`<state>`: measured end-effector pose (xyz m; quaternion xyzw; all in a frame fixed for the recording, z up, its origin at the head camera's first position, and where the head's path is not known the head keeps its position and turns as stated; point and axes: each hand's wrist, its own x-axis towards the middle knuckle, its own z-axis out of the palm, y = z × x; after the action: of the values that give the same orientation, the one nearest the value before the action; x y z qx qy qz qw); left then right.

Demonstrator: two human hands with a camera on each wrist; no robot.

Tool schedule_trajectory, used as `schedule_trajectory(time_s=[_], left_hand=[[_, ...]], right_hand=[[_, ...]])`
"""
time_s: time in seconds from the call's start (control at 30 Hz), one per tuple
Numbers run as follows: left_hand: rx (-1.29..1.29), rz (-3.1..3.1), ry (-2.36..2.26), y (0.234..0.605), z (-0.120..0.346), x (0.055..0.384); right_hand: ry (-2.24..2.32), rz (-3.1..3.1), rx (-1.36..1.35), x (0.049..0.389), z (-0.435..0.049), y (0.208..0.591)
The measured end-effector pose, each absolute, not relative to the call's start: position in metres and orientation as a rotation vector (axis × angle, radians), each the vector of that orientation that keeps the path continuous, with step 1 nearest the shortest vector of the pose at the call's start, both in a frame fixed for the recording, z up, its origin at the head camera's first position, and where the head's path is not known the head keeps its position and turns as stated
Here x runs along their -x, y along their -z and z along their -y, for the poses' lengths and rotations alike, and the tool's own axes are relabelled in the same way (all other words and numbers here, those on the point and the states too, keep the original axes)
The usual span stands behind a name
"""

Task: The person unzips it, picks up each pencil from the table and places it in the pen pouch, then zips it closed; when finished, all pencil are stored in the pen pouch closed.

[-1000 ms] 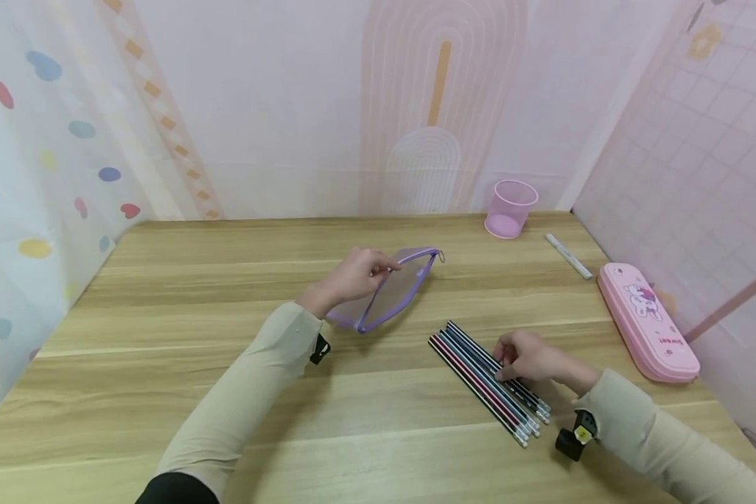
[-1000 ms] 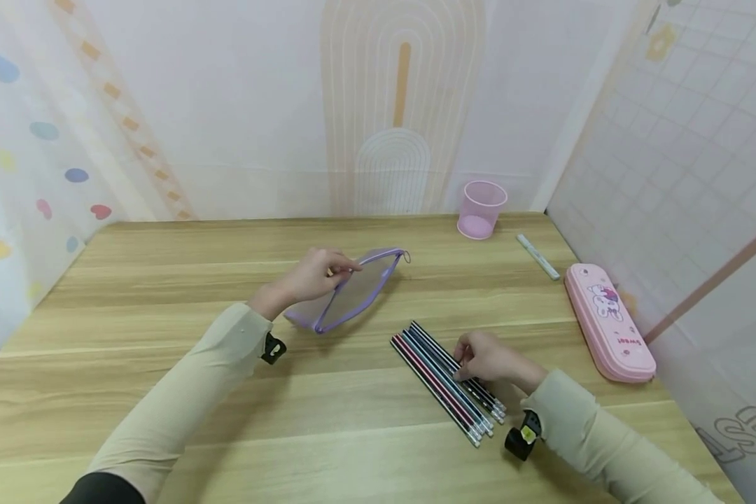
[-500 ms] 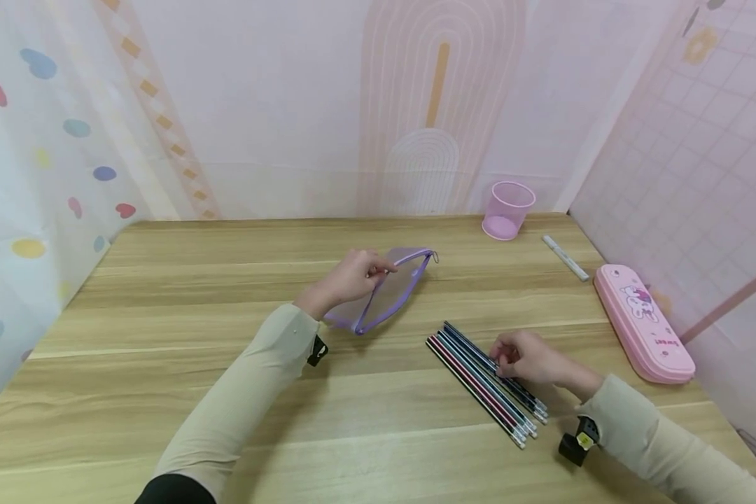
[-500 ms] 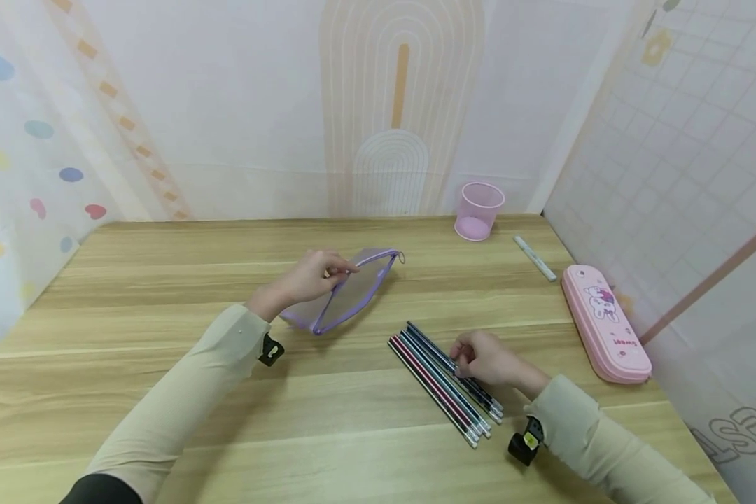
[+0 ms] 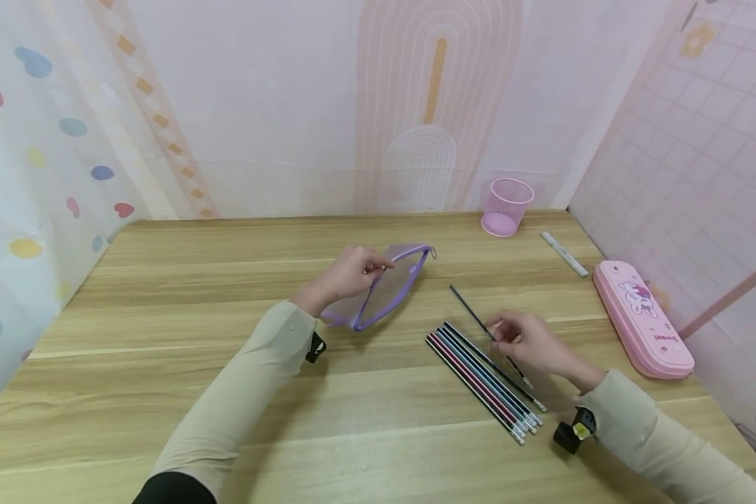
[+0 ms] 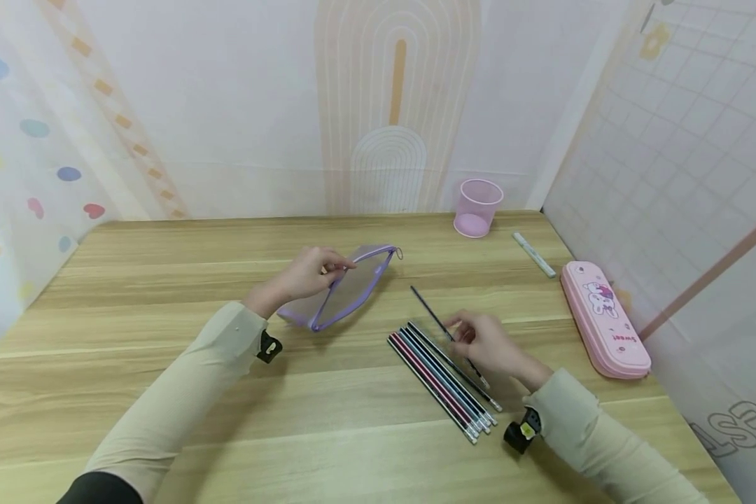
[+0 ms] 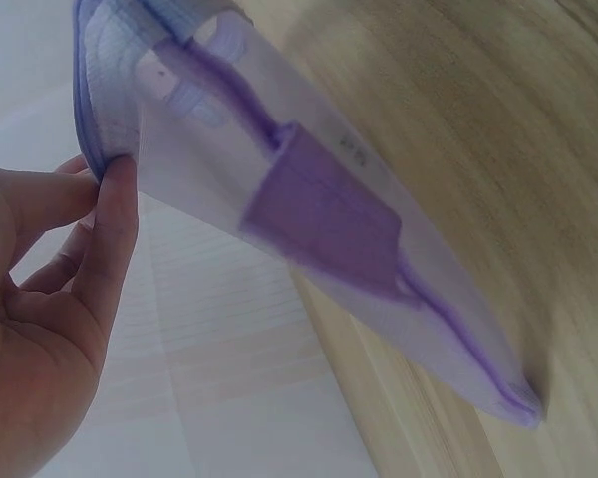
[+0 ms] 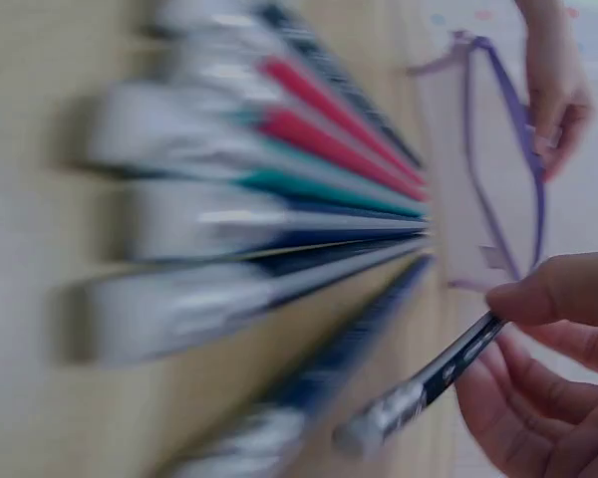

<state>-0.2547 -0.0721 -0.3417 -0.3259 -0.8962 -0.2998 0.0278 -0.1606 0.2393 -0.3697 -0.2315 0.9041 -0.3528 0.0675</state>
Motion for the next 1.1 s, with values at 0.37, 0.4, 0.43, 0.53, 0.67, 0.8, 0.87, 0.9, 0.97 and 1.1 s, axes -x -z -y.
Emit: schedule_trajectory(time_s=[0.37,0.4,0.43,0.53,0.67,0.8,0.87,0.9,0.97,1.1], left_hand=[[0.995,2.740,0.954,0.341,0.074,0.254],[0.991,2.741,0.963,0.341,0.074,0.253],[0.982,2.745,0.969,0.341,0.074,0.253],[0.956,2.762,0.991,0.341,0.074,0.252],[0.931,2.783,1.025,0.343,0.072,0.250],[0.909,2.783,1.072,0.345,0.070,0.249],[0.899,2.781,1.090,0.346,0.068,0.249],[0.893,2.781,1.100,0.346,0.067,0.249],[0.887,2.782,1.114,0.347,0.065,0.248],[0.867,2.792,1.130,0.347,0.061,0.246]], right_hand=[[1.488,-2.642,0.597,0.176,-0.222,0.351],[1.534,-2.609,0.576,0.176,-0.219,0.352],[1.581,-2.572,0.552,0.177,-0.216,0.353],[1.701,-2.465,0.467,0.179,-0.206,0.357],[1.810,-2.358,0.320,0.180,-0.190,0.363],[1.878,-2.228,0.200,0.181,-0.172,0.366],[1.882,-2.162,0.179,0.182,-0.164,0.366],[1.877,-2.134,0.179,0.183,-0.159,0.366],[1.880,-2.085,0.163,0.186,-0.152,0.366],[1.888,-2.036,0.093,0.194,-0.140,0.362]])
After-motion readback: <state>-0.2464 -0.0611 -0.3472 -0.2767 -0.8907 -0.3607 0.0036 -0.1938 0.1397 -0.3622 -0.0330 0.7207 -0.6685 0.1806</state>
